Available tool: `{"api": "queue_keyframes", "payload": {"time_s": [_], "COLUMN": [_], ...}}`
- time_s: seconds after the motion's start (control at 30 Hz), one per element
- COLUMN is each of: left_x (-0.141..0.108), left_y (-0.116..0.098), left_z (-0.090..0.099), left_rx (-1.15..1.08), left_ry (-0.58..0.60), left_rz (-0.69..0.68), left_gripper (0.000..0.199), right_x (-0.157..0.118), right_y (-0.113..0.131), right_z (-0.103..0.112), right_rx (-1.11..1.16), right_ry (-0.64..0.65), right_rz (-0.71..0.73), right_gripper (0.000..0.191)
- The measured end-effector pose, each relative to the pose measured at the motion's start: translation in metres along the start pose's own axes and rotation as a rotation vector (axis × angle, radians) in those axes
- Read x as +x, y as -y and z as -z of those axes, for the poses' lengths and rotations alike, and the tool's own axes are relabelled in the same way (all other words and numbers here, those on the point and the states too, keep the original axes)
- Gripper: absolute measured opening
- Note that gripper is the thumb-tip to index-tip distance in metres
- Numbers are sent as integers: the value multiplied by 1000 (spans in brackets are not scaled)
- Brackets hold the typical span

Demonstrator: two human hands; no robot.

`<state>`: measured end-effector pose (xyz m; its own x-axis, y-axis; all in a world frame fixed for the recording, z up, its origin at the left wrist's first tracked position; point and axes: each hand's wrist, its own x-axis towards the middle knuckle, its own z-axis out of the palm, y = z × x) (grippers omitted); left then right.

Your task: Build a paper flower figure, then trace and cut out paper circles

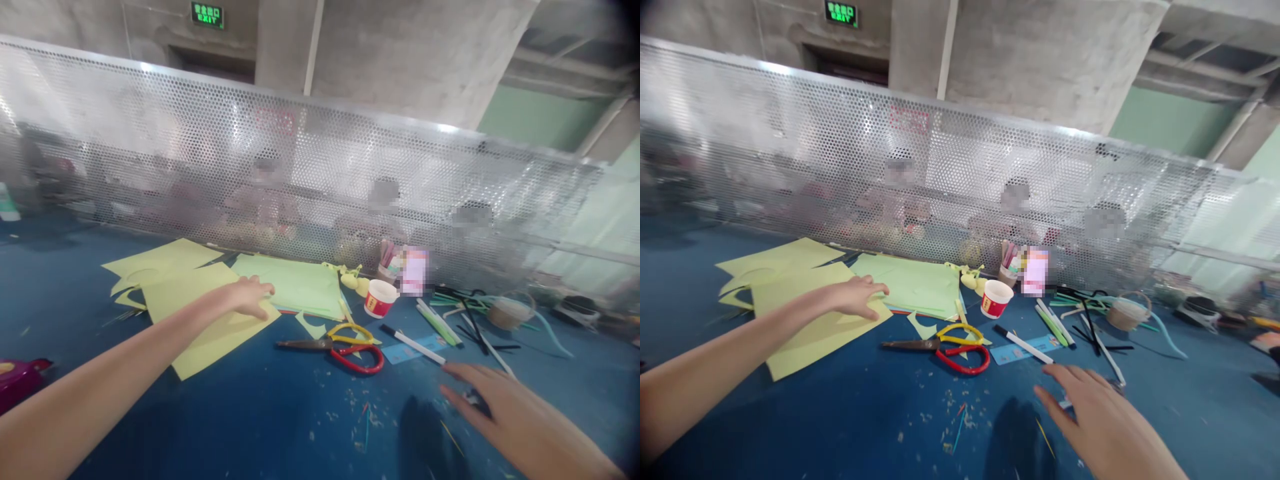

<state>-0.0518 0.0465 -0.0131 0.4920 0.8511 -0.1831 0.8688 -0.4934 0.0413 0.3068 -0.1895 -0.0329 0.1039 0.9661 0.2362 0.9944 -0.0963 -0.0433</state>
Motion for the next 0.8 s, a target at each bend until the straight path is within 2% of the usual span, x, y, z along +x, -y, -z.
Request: {"api": "queue_keyframes", "payload": {"time_s": [0.13,0.23,0.33,0.4,0.6,0.8], "left_x": [-2,-3,-2,-1,0,-6], "left_y": [-1,-2,-1,0,-3,-20], "left_z": [3,4,5,6,17,30], "left_rx": [0,-4,-13,-23,-120,-334], "left_ry": [19,17,4,-17,-53,-24], "left_rz": [-46,-65,-76,-88,-192,-294], "left_gripper": [53,46,44,41,23,27], "right_x": [24,39,52,60,81,78], "right_y": [39,54,62,67,81,78], "right_z": [2,-2,-11,-18,-27,-19], "right_rx": [73,141,198,200,92,2], "right_ry": [123,145,123,114,204,212], "right_rz": [0,115,294,349,391,355], "right_gripper": [37,34,34,39,48,28]}}
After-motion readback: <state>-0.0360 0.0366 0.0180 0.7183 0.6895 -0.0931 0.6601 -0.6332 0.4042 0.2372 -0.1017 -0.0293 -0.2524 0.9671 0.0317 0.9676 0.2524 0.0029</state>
